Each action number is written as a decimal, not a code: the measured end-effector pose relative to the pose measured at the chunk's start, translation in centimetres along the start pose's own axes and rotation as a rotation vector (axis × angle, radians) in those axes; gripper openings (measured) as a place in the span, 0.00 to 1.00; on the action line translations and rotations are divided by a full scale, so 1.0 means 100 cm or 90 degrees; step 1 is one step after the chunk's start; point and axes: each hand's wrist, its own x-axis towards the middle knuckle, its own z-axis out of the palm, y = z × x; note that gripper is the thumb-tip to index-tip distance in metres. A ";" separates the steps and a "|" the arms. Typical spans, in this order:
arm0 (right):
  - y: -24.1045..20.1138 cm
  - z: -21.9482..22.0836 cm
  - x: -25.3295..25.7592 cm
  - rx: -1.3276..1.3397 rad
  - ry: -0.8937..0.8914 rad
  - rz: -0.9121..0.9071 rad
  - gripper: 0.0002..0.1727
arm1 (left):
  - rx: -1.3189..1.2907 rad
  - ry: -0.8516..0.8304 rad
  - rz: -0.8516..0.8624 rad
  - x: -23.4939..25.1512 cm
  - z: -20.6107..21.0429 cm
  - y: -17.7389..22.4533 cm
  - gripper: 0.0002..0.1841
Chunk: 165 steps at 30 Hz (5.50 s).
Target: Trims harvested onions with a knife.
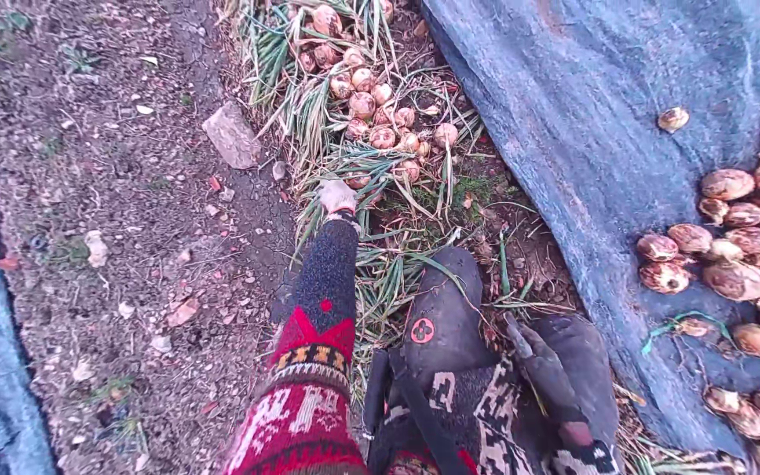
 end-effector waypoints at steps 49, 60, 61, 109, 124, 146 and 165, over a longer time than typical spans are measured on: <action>-0.039 -0.008 -0.079 0.696 -0.309 -0.017 0.40 | -0.059 -0.224 0.755 -0.448 -0.040 -0.033 0.18; -0.010 -0.149 -0.105 0.963 -0.095 -0.579 0.38 | -0.085 -0.045 0.478 -0.279 -0.048 0.023 0.16; -0.010 -0.156 -0.100 0.918 -0.072 -0.561 0.41 | -0.003 -0.097 0.430 -0.250 -0.039 0.012 0.20; -0.011 0.006 -0.097 0.517 -0.031 -0.354 0.23 | -0.259 -0.261 0.778 -0.410 -0.018 -0.075 0.50; -0.005 0.001 -0.074 0.670 -0.240 -0.036 0.36 | -0.048 -0.127 0.719 -0.443 -0.022 -0.028 0.20; -0.025 -0.136 -0.047 0.795 0.010 -0.354 0.41 | 0.047 -0.031 0.382 -0.159 -0.033 0.077 0.25; -0.037 -0.061 -0.038 -0.025 0.210 -0.170 0.31 | -0.135 0.012 0.357 -0.088 0.002 0.088 0.45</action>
